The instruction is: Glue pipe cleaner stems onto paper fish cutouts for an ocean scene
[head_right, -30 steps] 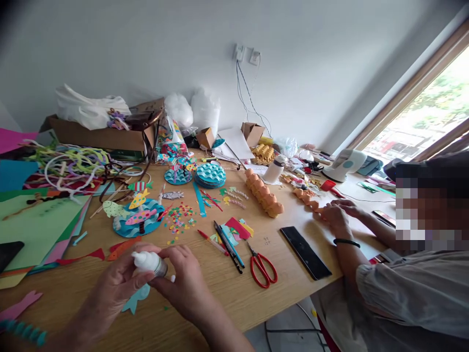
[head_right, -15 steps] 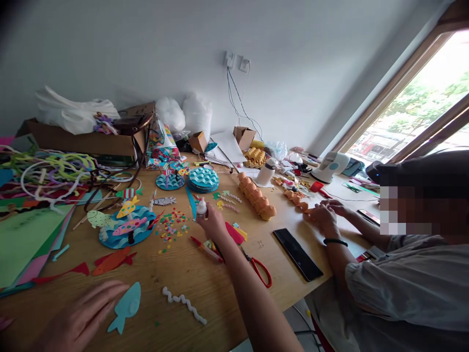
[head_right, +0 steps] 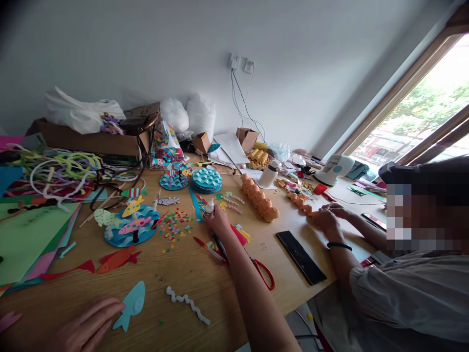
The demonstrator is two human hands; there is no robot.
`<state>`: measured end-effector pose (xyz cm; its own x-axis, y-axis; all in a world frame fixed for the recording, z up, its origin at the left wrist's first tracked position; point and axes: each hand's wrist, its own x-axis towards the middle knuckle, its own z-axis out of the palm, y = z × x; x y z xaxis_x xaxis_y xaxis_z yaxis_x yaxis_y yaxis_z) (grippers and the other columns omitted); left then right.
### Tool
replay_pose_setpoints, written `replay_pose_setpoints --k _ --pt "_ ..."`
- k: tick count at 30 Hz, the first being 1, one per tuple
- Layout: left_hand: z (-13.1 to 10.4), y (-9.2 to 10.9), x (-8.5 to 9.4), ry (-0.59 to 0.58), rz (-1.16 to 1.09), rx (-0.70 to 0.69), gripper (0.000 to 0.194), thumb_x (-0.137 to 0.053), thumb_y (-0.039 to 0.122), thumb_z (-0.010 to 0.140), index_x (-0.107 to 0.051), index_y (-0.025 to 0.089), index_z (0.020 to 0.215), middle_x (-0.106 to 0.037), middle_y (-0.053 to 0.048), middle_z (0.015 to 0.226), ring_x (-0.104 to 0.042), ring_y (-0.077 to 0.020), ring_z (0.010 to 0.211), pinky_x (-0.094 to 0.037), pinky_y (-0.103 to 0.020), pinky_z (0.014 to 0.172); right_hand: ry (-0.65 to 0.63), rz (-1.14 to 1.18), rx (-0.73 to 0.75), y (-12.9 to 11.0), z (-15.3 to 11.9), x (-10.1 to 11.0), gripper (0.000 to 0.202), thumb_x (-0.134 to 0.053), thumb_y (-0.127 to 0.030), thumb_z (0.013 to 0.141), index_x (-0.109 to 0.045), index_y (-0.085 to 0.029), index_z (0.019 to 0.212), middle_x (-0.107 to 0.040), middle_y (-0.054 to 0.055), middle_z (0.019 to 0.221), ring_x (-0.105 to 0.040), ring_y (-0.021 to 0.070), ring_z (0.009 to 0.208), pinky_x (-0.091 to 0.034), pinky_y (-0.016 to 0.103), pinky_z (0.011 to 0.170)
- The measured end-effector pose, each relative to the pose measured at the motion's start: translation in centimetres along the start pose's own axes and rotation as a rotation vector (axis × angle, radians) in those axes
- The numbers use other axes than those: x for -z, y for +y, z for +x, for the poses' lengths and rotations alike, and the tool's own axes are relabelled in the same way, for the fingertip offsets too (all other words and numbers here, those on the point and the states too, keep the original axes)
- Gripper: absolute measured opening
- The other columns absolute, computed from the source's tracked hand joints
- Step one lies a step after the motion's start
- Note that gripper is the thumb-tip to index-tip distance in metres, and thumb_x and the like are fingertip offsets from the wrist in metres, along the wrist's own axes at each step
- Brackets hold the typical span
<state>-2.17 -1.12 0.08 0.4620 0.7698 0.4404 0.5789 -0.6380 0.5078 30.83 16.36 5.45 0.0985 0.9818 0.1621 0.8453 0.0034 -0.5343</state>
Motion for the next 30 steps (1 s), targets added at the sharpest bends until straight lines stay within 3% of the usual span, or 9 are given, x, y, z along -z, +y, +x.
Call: replay_pose_setpoints --k 4,7,9,13,17,20,23,27,30 --pt "0.5 0.8 0.6 0.034 0.061 0.024 0.028 -0.041 0.030 0.088 -0.063 0.035 0.106 -0.071 0.005 0.098 -0.069 -0.0141 0.084 -0.053 -0.015 0.078 -0.016 0.003 0.021 -1.0 -4.0 2.9 0.010 -0.056 -0.022 0.074 -0.060 -0.015 0.080 -0.060 0.003 0.076 -0.053 0.0150 0.072 -0.034 0.025 0.063" --pt "1.2 1.4 1.1 0.059 0.069 0.019 0.028 -0.040 0.035 0.089 -0.066 0.032 0.099 -0.072 0.003 0.093 -0.069 -0.0140 0.081 -0.052 -0.017 0.080 -0.209 0.040 0.088 -2.9 -9.4 4.0 0.005 -0.061 -0.021 0.071 -0.062 -0.019 0.066 -0.060 -0.003 0.063 -0.051 0.0115 0.059 -0.033 0.022 0.056" --pt "1.4 1.6 1.2 0.036 0.070 0.024 0.028 -0.040 0.036 0.089 -0.066 0.030 0.097 -0.071 0.002 0.093 -0.068 -0.0145 0.083 -0.052 -0.019 0.082 -0.416 0.068 0.193 -4.2 -12.9 3.6 0.003 -0.063 -0.020 0.072 -0.063 -0.019 0.069 -0.062 -0.002 0.068 -0.054 0.0120 0.063 -0.035 0.022 0.058" --pt "1.2 1.3 0.7 0.048 0.093 0.046 0.029 -0.038 0.033 0.090 -0.065 0.027 0.098 -0.070 -0.002 0.095 -0.066 -0.0161 0.087 -0.051 -0.023 0.084 -0.439 -0.004 0.153 -5.2 -17.2 1.1 0.013 -0.065 -0.020 0.072 -0.063 -0.020 0.085 -0.063 0.003 0.086 -0.056 0.0162 0.078 -0.038 0.024 0.067" --pt "0.7 0.8 0.2 0.018 0.117 0.018 0.028 -0.039 0.023 0.088 -0.063 0.024 0.101 -0.069 -0.003 0.095 -0.064 -0.0161 0.091 -0.050 -0.024 0.085 -0.391 -0.070 0.140 -4.9 -18.0 -1.1 0.007 -0.059 -0.013 0.076 -0.063 -0.019 0.078 -0.062 0.004 0.087 -0.056 0.0156 0.081 -0.039 0.023 0.070" --pt "0.6 0.9 0.0 -0.016 0.114 0.004 0.028 -0.039 0.018 0.087 -0.063 0.022 0.102 -0.068 -0.004 0.097 -0.063 -0.0164 0.094 -0.050 -0.025 0.087 -0.378 -0.064 0.192 -5.0 -17.9 -1.4 0.010 -0.057 -0.010 0.078 -0.063 -0.018 0.075 -0.062 0.004 0.083 -0.056 0.0153 0.078 -0.039 0.023 0.069" --pt "0.6 1.2 -0.3 0.023 0.110 0.028 0.031 -0.035 0.016 0.088 -0.063 0.020 0.100 -0.068 -0.005 0.097 -0.062 -0.0171 0.095 -0.049 -0.028 0.089 -0.376 0.033 0.286 -5.8 -18.0 -1.1 0.014 -0.054 -0.011 0.082 -0.064 -0.020 0.080 -0.063 0.003 0.079 -0.057 0.0140 0.072 -0.039 0.021 0.064" --pt "0.8 1.5 -0.2 -0.065 0.114 0.048 0.035 -0.033 0.012 0.085 -0.063 0.020 0.102 -0.068 -0.005 0.101 -0.062 -0.0171 0.097 -0.050 -0.030 0.089 -0.353 0.103 0.427 -7.0 -17.9 -1.7 0.019 -0.050 -0.014 0.087 -0.065 -0.023 0.093 -0.065 0.003 0.081 -0.058 0.0145 0.075 -0.039 0.021 0.066" --pt "0.6 1.5 -0.1 -0.111 0.148 0.020 0.040 -0.030 0.007 0.084 -0.061 0.019 0.106 -0.067 -0.006 0.103 -0.062 -0.0160 0.099 -0.049 -0.029 0.090 -0.338 0.017 0.540 -7.5 -17.8 -2.7 0.022 -0.048 -0.013 0.088 -0.066 -0.025 0.094 -0.063 0.003 0.082 -0.056 0.0144 0.075 -0.039 0.022 0.066"
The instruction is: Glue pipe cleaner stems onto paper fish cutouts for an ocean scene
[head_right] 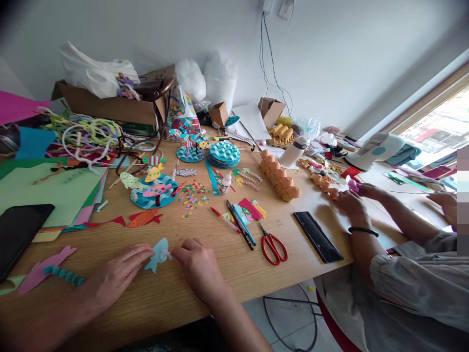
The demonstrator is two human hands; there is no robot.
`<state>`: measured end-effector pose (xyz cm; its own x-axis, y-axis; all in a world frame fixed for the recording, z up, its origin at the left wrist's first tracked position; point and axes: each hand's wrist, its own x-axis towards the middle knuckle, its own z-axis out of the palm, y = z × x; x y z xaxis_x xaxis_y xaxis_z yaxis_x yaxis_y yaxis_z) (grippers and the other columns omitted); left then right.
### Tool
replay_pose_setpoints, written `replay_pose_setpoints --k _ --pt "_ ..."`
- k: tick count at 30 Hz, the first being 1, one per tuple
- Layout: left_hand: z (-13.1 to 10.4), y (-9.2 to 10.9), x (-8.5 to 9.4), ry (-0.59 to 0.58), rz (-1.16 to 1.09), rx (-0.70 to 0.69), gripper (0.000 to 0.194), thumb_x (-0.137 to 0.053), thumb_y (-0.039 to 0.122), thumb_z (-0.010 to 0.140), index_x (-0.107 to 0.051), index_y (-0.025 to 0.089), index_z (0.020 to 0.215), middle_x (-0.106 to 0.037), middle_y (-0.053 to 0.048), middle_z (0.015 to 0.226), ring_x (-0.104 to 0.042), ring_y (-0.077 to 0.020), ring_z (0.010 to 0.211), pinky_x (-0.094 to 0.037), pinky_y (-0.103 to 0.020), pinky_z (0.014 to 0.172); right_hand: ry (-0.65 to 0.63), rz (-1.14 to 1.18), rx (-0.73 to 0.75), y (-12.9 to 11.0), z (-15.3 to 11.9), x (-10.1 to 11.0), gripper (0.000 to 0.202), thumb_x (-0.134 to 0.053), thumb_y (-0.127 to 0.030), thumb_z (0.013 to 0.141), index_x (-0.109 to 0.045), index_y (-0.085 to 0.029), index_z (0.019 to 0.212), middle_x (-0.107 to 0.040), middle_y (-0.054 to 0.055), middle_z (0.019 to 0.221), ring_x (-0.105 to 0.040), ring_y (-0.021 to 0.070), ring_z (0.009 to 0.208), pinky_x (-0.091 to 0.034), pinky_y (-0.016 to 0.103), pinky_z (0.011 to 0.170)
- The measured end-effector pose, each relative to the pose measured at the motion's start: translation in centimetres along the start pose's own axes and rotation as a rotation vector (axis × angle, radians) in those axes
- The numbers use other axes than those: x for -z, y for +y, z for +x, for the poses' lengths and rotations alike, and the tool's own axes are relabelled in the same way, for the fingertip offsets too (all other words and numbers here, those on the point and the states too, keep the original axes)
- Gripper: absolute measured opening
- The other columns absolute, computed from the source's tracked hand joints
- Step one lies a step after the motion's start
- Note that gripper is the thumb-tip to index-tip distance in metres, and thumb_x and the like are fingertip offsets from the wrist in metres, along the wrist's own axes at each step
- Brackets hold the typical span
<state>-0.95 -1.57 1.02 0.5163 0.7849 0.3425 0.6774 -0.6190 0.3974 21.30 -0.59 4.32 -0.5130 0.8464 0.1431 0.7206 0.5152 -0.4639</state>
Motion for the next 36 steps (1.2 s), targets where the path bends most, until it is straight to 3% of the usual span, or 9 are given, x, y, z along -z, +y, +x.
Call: replay_pose_setpoints --k 12,28,36 --pt "-0.4 0.4 0.1 -0.104 0.079 0.008 0.062 -0.029 -0.006 0.073 -0.051 0.025 0.123 -0.061 -0.003 0.110 -0.056 -0.0163 0.105 -0.047 -0.032 0.092 -0.048 -0.258 0.086 0.1 0.8 -1.0 0.013 -0.054 -0.017 0.086 -0.065 -0.023 0.087 -0.059 0.002 0.082 -0.050 0.0142 0.075 -0.035 0.024 0.064" --pt "-0.2 0.6 -0.6 -0.117 0.234 -0.026 0.049 -0.039 0.000 0.081 -0.054 0.026 0.119 -0.059 -0.005 0.109 -0.055 -0.0193 0.102 -0.049 -0.035 0.089 -0.056 -0.269 0.087 0.7 0.8 -2.1 0.012 -0.053 -0.022 0.087 -0.065 -0.024 0.088 -0.058 0.001 0.080 -0.049 0.0145 0.075 -0.035 0.025 0.066" --pt "-0.2 0.7 -0.9 -0.091 0.286 -0.040 0.049 -0.041 -0.003 0.079 -0.054 0.024 0.118 -0.058 -0.006 0.104 -0.055 -0.0204 0.097 -0.051 -0.036 0.084 0.051 -0.092 0.099 -0.1 0.4 -1.7 0.015 -0.056 -0.019 0.085 -0.062 -0.021 0.098 -0.060 0.004 0.093 -0.049 0.0154 0.084 -0.037 0.026 0.075"
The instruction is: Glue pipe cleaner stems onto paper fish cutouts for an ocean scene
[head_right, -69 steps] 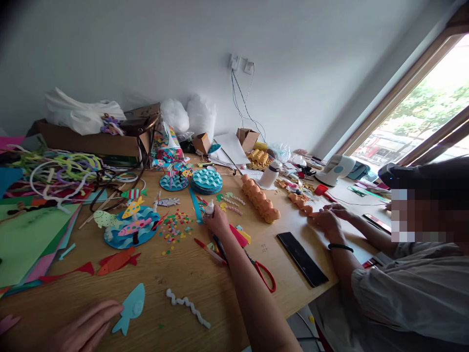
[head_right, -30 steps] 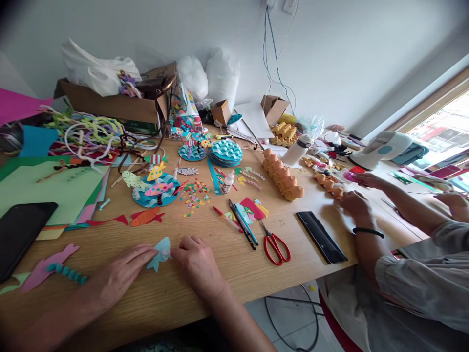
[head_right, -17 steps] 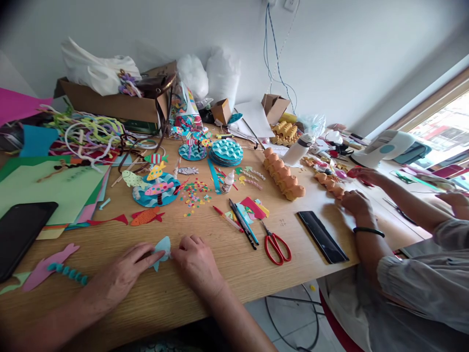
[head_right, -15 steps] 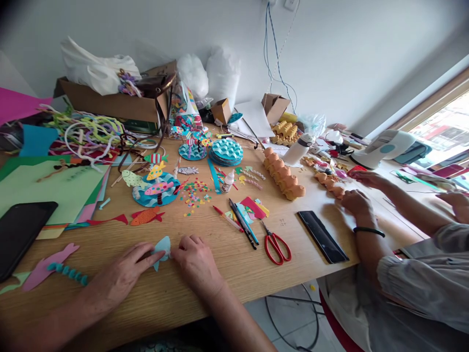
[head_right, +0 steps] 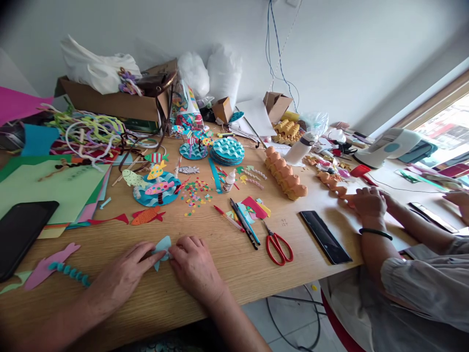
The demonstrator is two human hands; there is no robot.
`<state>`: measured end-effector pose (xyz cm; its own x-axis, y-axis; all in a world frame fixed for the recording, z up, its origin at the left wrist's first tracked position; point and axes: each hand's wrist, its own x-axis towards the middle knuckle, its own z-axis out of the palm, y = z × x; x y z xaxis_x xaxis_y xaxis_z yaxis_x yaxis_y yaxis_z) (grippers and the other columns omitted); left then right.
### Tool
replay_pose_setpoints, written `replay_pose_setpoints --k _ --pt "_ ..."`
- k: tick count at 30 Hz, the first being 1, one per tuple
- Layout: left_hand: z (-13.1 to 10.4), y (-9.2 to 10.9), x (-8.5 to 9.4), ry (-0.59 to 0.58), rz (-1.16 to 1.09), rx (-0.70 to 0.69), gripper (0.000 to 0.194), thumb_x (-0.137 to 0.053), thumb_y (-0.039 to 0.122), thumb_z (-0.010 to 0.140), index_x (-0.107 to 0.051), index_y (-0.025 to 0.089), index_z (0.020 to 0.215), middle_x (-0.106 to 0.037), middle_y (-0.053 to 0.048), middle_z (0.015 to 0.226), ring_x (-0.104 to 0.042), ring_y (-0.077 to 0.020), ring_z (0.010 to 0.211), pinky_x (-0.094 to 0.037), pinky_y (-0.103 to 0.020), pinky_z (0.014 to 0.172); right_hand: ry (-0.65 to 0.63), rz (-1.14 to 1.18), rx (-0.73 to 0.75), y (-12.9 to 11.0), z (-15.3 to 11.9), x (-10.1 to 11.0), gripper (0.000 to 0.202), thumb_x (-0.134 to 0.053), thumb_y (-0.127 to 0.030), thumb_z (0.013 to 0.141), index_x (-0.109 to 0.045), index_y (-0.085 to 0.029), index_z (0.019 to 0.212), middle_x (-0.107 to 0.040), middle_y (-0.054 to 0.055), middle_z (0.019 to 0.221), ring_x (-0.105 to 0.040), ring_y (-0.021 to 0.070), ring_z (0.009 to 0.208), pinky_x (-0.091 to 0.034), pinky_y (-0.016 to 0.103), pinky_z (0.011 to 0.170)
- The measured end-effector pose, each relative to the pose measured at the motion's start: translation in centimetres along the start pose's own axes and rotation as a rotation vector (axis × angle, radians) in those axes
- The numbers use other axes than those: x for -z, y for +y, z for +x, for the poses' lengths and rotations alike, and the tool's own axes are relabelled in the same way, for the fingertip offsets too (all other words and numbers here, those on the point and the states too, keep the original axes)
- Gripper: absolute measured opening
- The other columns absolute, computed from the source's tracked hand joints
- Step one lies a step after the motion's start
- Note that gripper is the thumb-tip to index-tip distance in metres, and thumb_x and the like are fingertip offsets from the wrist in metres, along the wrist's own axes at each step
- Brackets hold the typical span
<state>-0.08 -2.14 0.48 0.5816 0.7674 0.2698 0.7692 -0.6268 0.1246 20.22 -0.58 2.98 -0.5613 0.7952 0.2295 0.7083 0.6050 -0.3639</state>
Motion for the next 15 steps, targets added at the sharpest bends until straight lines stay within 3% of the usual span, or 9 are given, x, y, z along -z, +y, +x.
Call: replay_pose_setpoints --k 6,15 --pt "0.2 0.2 0.3 0.014 -0.014 -0.001 0.049 -0.039 -0.005 0.077 -0.056 0.021 0.115 -0.057 -0.006 0.103 -0.054 -0.0201 0.096 -0.050 -0.036 0.084 0.074 -0.008 0.050 0.3 -0.2 -0.9 0.014 -0.053 -0.016 0.087 -0.065 -0.021 0.090 -0.060 0.002 0.080 -0.048 0.0146 0.075 -0.036 0.026 0.070" --pt "0.6 0.4 0.4 0.026 -0.046 0.029 0.046 -0.037 -0.005 0.078 -0.060 0.019 0.109 -0.057 -0.007 0.097 -0.055 -0.0197 0.091 -0.051 -0.033 0.079 0.066 0.017 0.042 0.7 -0.5 -1.7 0.018 -0.054 -0.016 0.086 -0.065 -0.025 0.097 -0.060 0.001 0.081 -0.048 0.0150 0.077 -0.035 0.026 0.071"
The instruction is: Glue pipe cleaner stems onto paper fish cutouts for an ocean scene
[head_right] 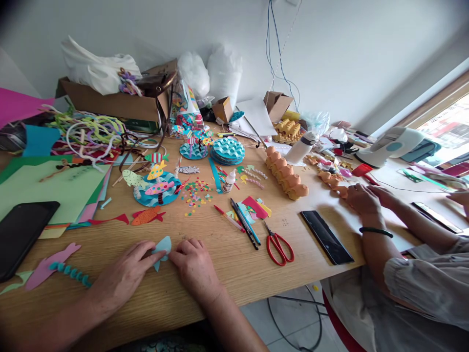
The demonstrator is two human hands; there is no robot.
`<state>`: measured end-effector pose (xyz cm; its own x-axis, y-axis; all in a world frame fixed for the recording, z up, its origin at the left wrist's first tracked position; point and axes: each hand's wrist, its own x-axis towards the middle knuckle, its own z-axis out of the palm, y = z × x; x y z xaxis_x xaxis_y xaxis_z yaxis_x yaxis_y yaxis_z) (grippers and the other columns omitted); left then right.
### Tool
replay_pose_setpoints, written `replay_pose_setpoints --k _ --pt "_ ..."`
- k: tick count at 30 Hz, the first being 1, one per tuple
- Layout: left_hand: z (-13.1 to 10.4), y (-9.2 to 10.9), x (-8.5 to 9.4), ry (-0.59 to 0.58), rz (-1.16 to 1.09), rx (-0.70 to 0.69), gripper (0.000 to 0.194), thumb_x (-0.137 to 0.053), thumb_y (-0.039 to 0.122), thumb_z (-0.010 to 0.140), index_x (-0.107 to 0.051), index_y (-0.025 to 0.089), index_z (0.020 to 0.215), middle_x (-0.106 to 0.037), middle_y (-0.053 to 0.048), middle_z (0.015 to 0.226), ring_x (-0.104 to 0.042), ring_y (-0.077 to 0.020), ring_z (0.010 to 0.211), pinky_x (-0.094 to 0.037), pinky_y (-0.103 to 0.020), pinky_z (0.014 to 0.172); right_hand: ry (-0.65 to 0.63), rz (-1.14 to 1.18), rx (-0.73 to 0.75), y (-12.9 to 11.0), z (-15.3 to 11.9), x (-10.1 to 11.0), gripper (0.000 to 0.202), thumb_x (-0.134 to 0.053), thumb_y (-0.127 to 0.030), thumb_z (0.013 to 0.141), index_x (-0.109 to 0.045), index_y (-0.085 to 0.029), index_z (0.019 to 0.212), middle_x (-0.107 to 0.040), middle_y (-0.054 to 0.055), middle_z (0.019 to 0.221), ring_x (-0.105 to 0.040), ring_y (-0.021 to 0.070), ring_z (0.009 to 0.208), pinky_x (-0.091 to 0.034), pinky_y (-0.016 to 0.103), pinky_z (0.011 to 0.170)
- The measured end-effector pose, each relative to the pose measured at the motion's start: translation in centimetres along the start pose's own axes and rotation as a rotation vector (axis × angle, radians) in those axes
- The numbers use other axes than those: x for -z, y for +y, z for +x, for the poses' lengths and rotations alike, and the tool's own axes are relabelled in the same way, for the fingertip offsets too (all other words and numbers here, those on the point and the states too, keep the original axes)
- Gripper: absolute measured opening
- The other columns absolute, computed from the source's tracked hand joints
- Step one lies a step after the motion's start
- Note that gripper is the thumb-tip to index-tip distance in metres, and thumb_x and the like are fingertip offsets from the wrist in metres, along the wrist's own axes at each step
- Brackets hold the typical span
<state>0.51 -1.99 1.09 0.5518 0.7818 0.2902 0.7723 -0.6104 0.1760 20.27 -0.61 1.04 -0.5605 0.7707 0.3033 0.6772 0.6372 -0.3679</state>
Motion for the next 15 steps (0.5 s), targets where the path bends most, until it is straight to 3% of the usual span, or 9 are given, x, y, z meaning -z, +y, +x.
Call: replay_pose_setpoints --k 15 --pt "0.38 -0.41 0.09 -0.006 -0.116 0.051 0.049 -0.037 -0.004 0.076 -0.061 0.024 0.107 -0.057 -0.003 0.094 -0.056 -0.0160 0.087 -0.050 -0.028 0.079 0.012 -0.016 0.003 0.04 0.02 -0.13 0.019 -0.056 -0.015 0.085 -0.066 -0.026 0.096 -0.059 0.001 0.080 -0.047 0.0140 0.077 -0.035 0.025 0.070"
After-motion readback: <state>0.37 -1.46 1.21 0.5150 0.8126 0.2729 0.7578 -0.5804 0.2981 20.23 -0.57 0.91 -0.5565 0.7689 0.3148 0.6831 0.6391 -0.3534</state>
